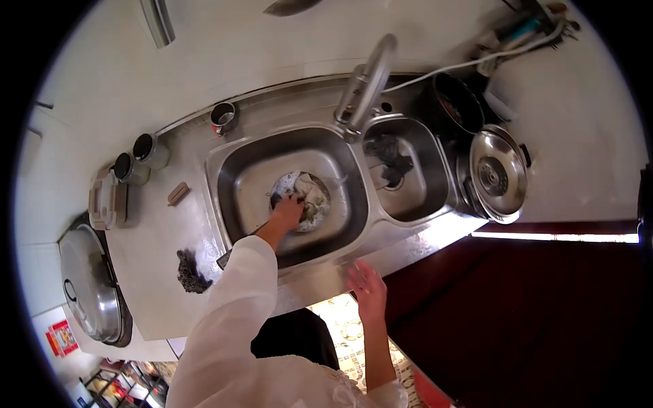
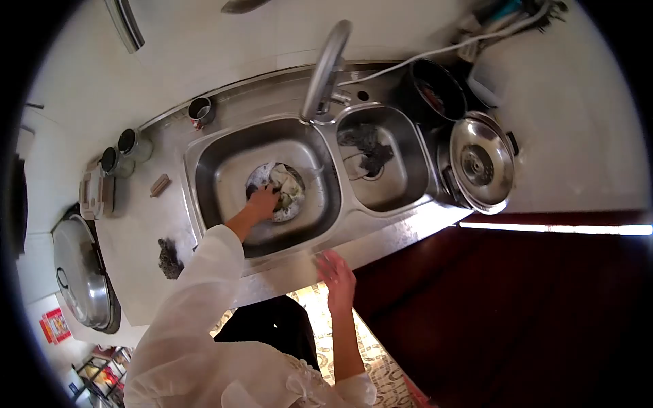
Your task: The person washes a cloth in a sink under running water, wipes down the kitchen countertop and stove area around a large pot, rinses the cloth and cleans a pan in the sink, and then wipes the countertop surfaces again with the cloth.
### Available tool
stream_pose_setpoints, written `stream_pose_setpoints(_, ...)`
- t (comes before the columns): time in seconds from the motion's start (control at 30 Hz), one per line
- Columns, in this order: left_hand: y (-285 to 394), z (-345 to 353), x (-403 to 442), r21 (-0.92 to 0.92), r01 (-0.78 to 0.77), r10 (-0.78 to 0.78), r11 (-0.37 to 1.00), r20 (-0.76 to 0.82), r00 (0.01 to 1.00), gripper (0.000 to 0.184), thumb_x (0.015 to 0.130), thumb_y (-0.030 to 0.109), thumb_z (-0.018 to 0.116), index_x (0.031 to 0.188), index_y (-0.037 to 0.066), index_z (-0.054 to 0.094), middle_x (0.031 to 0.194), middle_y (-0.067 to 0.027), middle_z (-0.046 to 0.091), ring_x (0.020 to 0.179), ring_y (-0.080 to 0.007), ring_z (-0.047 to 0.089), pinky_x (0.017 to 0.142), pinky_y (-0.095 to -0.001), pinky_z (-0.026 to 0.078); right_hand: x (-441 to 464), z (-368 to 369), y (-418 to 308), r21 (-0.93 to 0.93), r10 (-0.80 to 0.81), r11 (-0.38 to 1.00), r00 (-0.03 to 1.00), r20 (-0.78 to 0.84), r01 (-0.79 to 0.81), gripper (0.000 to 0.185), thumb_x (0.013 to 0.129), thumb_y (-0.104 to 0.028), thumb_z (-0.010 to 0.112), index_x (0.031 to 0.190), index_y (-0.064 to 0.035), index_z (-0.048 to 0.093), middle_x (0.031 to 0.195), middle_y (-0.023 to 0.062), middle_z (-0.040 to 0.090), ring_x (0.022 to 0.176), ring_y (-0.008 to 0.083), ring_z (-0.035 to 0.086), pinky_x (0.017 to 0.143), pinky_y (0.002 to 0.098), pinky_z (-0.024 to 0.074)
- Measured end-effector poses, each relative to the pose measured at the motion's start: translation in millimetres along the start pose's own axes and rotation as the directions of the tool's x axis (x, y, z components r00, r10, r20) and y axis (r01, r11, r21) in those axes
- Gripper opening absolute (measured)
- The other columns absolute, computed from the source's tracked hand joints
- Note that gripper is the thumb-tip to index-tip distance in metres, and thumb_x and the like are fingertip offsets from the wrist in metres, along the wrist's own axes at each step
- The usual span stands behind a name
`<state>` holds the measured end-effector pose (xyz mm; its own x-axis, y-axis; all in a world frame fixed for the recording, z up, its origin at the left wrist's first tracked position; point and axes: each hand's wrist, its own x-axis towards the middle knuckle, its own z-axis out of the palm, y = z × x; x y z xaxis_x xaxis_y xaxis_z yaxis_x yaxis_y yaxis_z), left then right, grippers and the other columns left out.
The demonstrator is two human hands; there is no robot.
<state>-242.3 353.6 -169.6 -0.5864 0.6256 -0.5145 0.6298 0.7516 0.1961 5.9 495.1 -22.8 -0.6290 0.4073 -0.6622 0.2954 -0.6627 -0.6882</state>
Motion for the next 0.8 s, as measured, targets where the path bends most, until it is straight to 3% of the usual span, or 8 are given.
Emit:
stream_pose_setpoints(0.07, -5.9, 1.4, 15.6, 0.009, -0.019, 0.020, 1.000, -0.049, 0.999, 0.045, 0.071, 0.020, 0.068, 0.114, 0.011, 0.061, 0.121, -0.0162, 0.053, 0.112, -0.0340, 0.053, 0.092, -0.0421, 0.048, 40.8, 41.1, -4.8, 0.081, 0.066, 0.994, 0.994, 0.088, -0.074, 0.041, 0.095, -0.028, 0.049, 0.127, -0.0024, 0.050, 0.127, 0.0103, 0.053, 0.113, 0.0254, 0.054, 0.098, 0.0385, 0.0426)
stream_pose_setpoints(0.17, -23.0, 26.5, 53.7, -0.476, 0.086, -0.168, 0.875, -0.133, 0.977, 0.034, 0.070, 0.028, 0.068, 0.095, 0.005, 0.068, 0.092, -0.0176, 0.068, 0.087, -0.0270, 0.067, 0.082, -0.0395, 0.052, 106.3, 75.4, 12.7, 0.106, 0.173, 0.976, 0.974, 0.143, -0.189, 0.045, 0.094, -0.033, 0.050, 0.127, -0.0035, 0.050, 0.124, 0.0093, 0.055, 0.114, 0.0267, 0.053, 0.098, 0.0427, 0.0418)
stream_pose_setpoints(0.27, -3.4, -47.8, -7.1, -0.935, -0.053, -0.199, 0.351, -0.130, 0.971, 0.033, 0.069, 0.026, 0.067, 0.093, 0.003, 0.067, 0.078, -0.0136, 0.066, 0.077, -0.0219, 0.066, 0.071, -0.0330, 0.052, 155.3, 140.6, 7.6, 0.121, 0.446, 0.893, 0.886, -0.125, -0.433, 0.042, 0.096, -0.034, 0.042, 0.125, -0.0046, 0.050, 0.124, 0.0110, 0.054, 0.116, 0.0296, 0.052, 0.101, 0.0451, 0.0409)
stream_pose_setpoints(0.3, 10.5, -78.9, -34.5, -0.998, 0.024, -0.185, 0.055, 0.013, 0.983, 0.032, 0.069, 0.025, 0.067, 0.091, 0.003, 0.066, 0.076, -0.0128, 0.065, 0.073, -0.0201, 0.065, 0.069, -0.0314, 0.051, 167.1, 139.9, 15.2, 0.200, 0.449, 0.870, 0.892, 0.055, -0.450, 0.044, 0.095, -0.038, 0.045, 0.124, -0.0061, 0.052, 0.122, 0.0101, 0.055, 0.113, 0.0282, 0.054, 0.098, 0.0466, 0.0425)
stream_pose_setpoints(0.37, 26.9, -68.3, -42.2, -0.959, -0.170, -0.191, 0.228, -0.216, 0.958, 0.028, 0.072, 0.019, 0.068, 0.093, 0.000, 0.066, 0.085, -0.0117, 0.066, 0.081, -0.0209, 0.065, 0.072, -0.0328, 0.051, 226.0, 99.5, 66.0, 0.353, 0.337, 0.793, 0.839, 0.427, -0.497, 0.041, 0.094, -0.040, 0.045, 0.119, -0.0085, 0.055, 0.117, 0.0093, 0.057, 0.106, 0.0263, 0.058, 0.091, 0.0461, 0.0477)
stream_pose_setpoints(0.47, 57.0, -63.5, -57.5, -0.784, -0.273, -0.288, 0.557, -0.491, 0.823, 0.039, 0.071, 0.034, 0.068, 0.095, 0.004, 0.067, 0.086, -0.0201, 0.065, 0.081, -0.0352, 0.064, 0.077, -0.0393, 0.051, 242.7, 91.8, 83.2, 0.260, 0.364, 0.846, 0.861, 0.355, -0.465, 0.042, 0.094, -0.040, 0.045, 0.121, -0.0083, 0.053, 0.116, 0.0100, 0.058, 0.105, 0.0272, 0.058, 0.091, 0.0466, 0.0476)
stream_pose_setpoints(0.6, 64.6, -52.9, -36.8, -0.840, -0.145, -0.530, 0.523, -0.454, 0.716, 0.040, 0.073, 0.038, 0.067, 0.092, 0.003, 0.067, 0.088, -0.0212, 0.063, 0.085, -0.0391, 0.062, 0.079, -0.0436, 0.050, 261.1, 88.4, 90.1, 0.092, 0.422, 0.882, 0.861, 0.285, -0.462, 0.042, 0.095, -0.038, 0.044, 0.123, -0.0079, 0.050, 0.115, 0.0110, 0.058, 0.104, 0.0285, 0.059, 0.092, 0.0473, 0.0476)
stream_pose_setpoints(0.8, 21.1, -31.0, 6.6, -0.888, 0.330, -0.733, 0.321, -0.012, 0.680, 0.043, 0.084, 0.034, 0.060, 0.098, -0.007, 0.056, 0.099, -0.0265, 0.059, 0.093, -0.0418, 0.059, 0.078, -0.0481, 0.048, 230.5, 115.5, 62.7, -0.123, 0.357, 0.928, 0.933, 0.034, -0.351, 0.040, 0.093, -0.033, 0.048, 0.124, -0.0077, 0.048, 0.118, 0.0124, 0.056, 0.110, 0.0306, 0.056, 0.092, 0.0516, 0.0459)
